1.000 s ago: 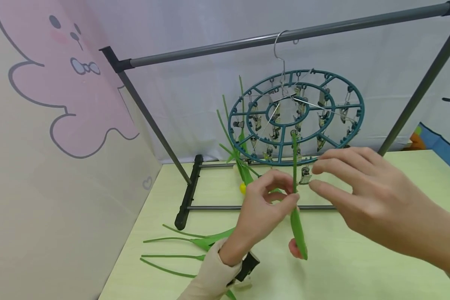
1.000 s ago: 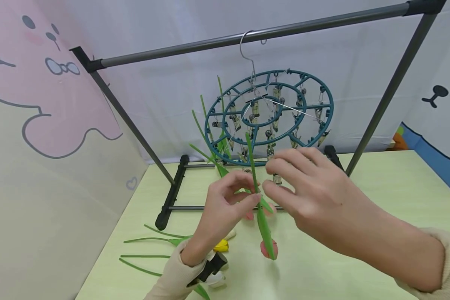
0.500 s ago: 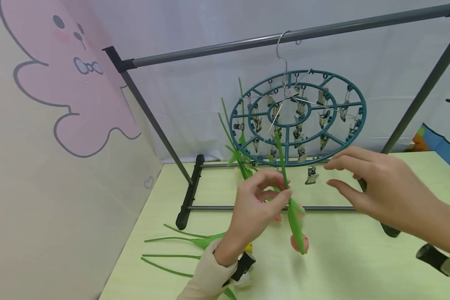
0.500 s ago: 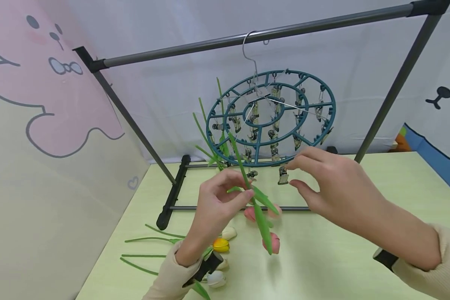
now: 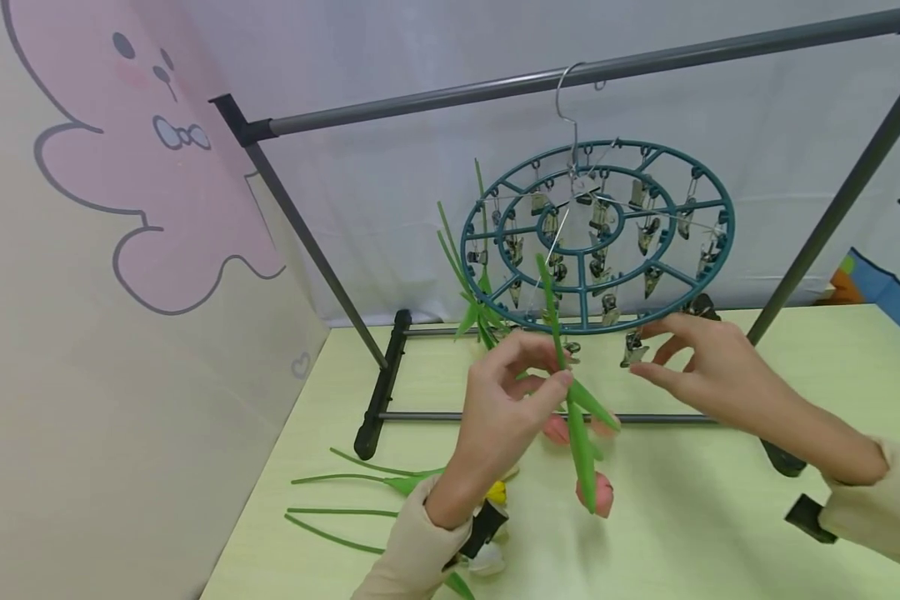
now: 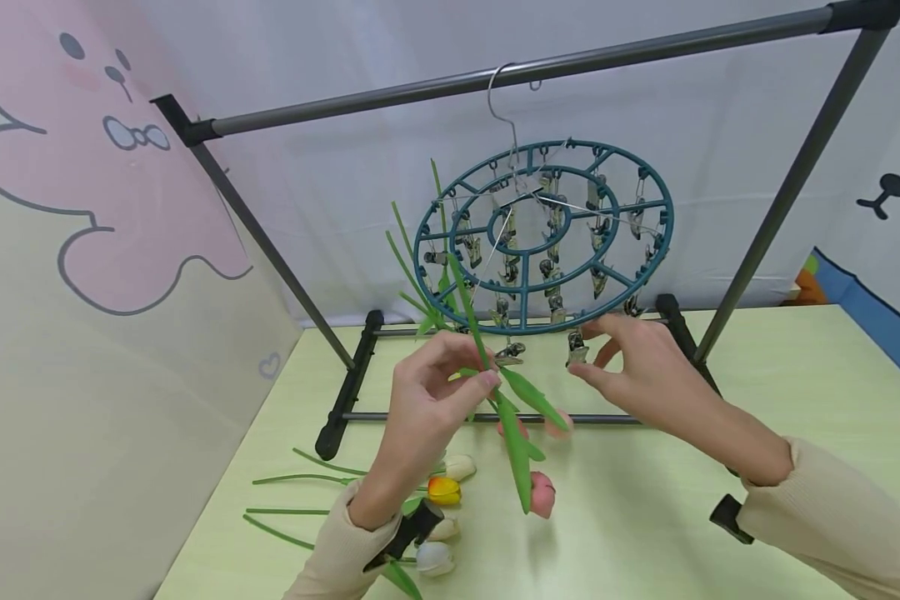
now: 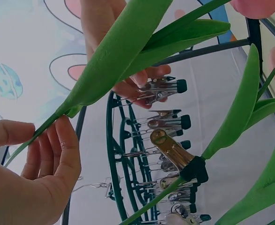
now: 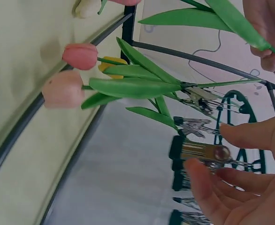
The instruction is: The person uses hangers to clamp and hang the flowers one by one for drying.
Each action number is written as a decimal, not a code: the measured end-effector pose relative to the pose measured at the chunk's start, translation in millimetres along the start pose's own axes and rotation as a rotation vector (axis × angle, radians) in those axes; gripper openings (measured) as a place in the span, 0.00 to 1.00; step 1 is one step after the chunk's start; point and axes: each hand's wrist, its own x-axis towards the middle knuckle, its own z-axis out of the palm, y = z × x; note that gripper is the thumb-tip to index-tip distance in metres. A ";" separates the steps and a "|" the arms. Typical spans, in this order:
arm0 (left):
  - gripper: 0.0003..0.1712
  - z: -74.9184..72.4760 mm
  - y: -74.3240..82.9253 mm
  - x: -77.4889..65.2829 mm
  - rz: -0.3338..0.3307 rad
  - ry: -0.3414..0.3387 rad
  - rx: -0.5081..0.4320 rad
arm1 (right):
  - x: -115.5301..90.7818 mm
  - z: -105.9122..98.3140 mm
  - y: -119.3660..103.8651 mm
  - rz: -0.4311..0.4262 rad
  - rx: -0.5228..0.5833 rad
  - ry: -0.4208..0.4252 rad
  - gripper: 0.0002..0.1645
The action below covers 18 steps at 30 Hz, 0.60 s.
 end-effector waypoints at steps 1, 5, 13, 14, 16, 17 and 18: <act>0.08 -0.1 -0.4 0.1 -0.002 0.002 -0.006 | 1.3 1.7 1.4 0.010 0.015 0.002 0.22; 0.07 -1.1 -0.5 0.1 -0.014 0.011 -0.020 | 5.4 6.8 5.6 0.031 0.097 0.021 0.18; 0.08 -4.3 0.0 2.1 0.019 0.021 0.030 | 7.0 -1.1 11.1 0.062 0.203 -0.065 0.17; 0.08 -4.5 0.0 2.6 0.024 0.024 0.038 | 7.1 -3.0 11.3 0.072 0.209 -0.084 0.19; 0.08 -4.8 0.0 3.7 0.029 0.030 0.046 | 7.5 -5.6 11.7 0.090 0.219 -0.109 0.21; 0.08 -4.8 0.0 4.2 0.027 0.032 0.050 | 7.6 -6.4 11.9 0.096 0.225 -0.116 0.22; 0.08 -4.9 -0.2 4.6 0.025 0.034 0.050 | 7.9 -6.8 12.3 0.095 0.229 -0.119 0.22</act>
